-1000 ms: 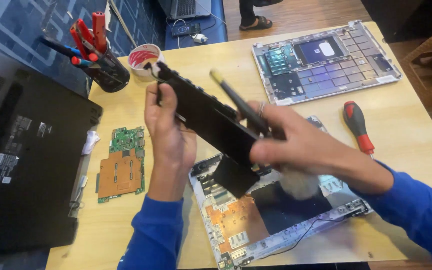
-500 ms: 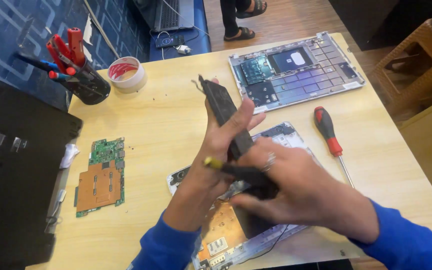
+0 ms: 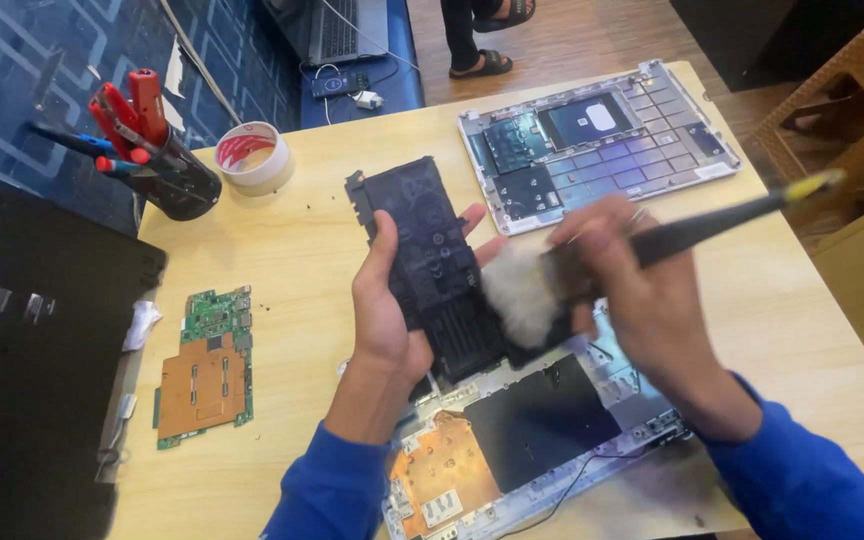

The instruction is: Disassembling a laptop by removing the back cover, unscrewing internal components, extracting the motherboard and battery, and cleaning parts with a brush.

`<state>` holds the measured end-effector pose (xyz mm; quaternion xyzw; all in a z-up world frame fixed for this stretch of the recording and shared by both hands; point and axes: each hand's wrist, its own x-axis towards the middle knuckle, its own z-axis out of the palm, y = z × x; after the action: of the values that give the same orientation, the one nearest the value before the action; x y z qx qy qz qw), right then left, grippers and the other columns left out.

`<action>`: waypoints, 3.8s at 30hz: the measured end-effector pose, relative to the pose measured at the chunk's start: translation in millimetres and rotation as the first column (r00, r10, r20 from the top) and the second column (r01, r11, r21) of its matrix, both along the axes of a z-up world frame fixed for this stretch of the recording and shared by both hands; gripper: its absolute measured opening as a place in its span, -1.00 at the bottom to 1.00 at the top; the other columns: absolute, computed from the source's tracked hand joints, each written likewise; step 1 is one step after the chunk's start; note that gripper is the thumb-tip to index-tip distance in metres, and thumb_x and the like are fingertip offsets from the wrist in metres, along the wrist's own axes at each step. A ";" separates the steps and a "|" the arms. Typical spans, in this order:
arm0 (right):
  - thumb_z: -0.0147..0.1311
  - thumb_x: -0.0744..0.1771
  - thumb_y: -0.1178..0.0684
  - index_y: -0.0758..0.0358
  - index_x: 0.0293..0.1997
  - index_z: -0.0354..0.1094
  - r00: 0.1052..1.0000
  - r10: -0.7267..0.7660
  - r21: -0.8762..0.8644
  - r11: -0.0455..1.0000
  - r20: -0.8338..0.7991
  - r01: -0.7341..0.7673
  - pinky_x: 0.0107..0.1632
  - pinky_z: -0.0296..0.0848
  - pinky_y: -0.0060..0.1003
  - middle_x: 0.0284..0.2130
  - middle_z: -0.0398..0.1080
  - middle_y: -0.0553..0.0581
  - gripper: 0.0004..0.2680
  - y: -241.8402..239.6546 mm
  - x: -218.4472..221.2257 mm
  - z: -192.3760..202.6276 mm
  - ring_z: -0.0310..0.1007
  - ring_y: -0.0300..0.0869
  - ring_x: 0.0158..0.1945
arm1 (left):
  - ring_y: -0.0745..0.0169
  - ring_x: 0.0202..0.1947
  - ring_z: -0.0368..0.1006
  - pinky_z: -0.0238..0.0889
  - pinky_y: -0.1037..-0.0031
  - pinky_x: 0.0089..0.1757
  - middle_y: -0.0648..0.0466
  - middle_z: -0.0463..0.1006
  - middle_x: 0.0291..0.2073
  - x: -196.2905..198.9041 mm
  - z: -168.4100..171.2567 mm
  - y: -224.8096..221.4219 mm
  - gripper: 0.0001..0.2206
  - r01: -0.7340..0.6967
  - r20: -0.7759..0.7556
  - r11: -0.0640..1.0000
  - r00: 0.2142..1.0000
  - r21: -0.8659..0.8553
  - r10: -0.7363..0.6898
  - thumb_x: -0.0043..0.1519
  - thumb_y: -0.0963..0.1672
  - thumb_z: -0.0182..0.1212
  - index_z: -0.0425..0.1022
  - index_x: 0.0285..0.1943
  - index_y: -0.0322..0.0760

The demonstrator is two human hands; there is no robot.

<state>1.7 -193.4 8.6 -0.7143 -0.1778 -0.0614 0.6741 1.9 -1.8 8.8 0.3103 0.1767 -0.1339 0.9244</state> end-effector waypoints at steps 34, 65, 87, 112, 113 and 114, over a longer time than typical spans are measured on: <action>0.28 0.30 0.06 0.24 -0.15 0.42 0.681 0.113 -0.283 0.948 0.723 0.144 -0.24 0.59 -0.36 -0.27 0.52 0.19 -0.85 15.3 -23.7 -23.7 0.60 -0.13 -0.33 | -0.31 -0.06 0.55 0.45 -0.06 -0.08 -0.33 0.49 0.21 5.8 -47.8 14.9 -0.30 0.030 0.258 0.996 0.966 -0.080 -0.008 0.28 0.16 -0.10 0.34 0.33 -0.54; -0.25 0.42 -0.20 0.21 -0.34 0.37 0.978 -0.128 -0.616 0.761 0.164 0.203 -0.32 0.31 -0.02 -0.65 0.36 0.23 -0.65 -2.7 15.2 -20.8 0.40 0.21 -0.45 | 0.00 0.33 0.38 0.14 0.23 0.29 -0.12 0.51 0.27 -14.2 -14.1 9.8 -0.26 -0.055 0.261 0.662 0.941 0.748 -0.216 0.28 0.18 -0.48 0.40 0.35 -0.33; -0.24 0.47 -0.25 0.24 -0.41 0.26 0.910 -0.269 -0.461 0.794 0.316 0.395 -0.41 0.27 -0.17 -0.77 0.12 0.15 -0.60 -19.6 34.8 -38.4 0.29 -0.01 -0.62 | -0.05 0.13 0.33 -0.07 -0.10 0.19 0.02 0.44 -0.24 21.3 -89.7 14.6 -0.38 -0.461 0.241 -0.116 0.642 0.880 -0.728 0.28 0.31 -0.26 0.40 -0.41 -0.11; 0.01 0.38 -0.03 0.29 0.01 0.36 0.951 -0.160 -0.312 0.919 0.264 0.242 -0.07 0.49 -0.03 -0.34 0.51 0.34 -0.79 -6.3 10.6 -6.2 0.58 0.11 -0.21 | -0.27 0.09 0.51 0.46 -0.10 -0.04 -0.20 0.61 0.08 2.1 -43.5 -12.1 -0.40 0.034 0.098 0.999 0.995 -0.035 -0.031 0.33 0.20 -0.08 0.51 0.23 -0.28; 0.07 0.36 0.09 0.36 -0.07 0.40 0.951 -0.145 -0.272 0.937 0.273 0.221 -0.19 0.51 -0.14 -0.46 0.49 0.29 -0.86 -3.9 8.7 -4.5 0.59 0.03 -0.34 | -0.22 0.03 0.55 0.51 -0.05 -0.08 -0.21 0.63 0.02 2.1 -44.1 -11.6 -0.38 0.065 0.141 0.996 0.988 -0.056 -0.056 0.35 0.22 -0.12 0.54 0.20 -0.29; 0.13 0.35 0.21 0.42 -0.14 0.44 0.950 -0.129 -0.232 0.952 0.283 0.199 -0.31 0.53 -0.26 -0.58 0.47 0.24 -0.92 -1.3 6.6 -2.5 0.59 -0.05 -0.47 | -0.18 -0.04 0.60 0.55 0.00 -0.12 -0.23 0.65 -0.04 2.1 -44.3 -10.9 -0.35 0.096 0.185 0.993 0.979 -0.074 -0.081 0.37 0.24 -0.16 0.56 0.16 -0.29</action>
<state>8.3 -194.7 6.1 -0.7936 -0.2121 -0.1887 0.5381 3.9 -12.7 -35.5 0.2902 0.0718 -0.1532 0.9419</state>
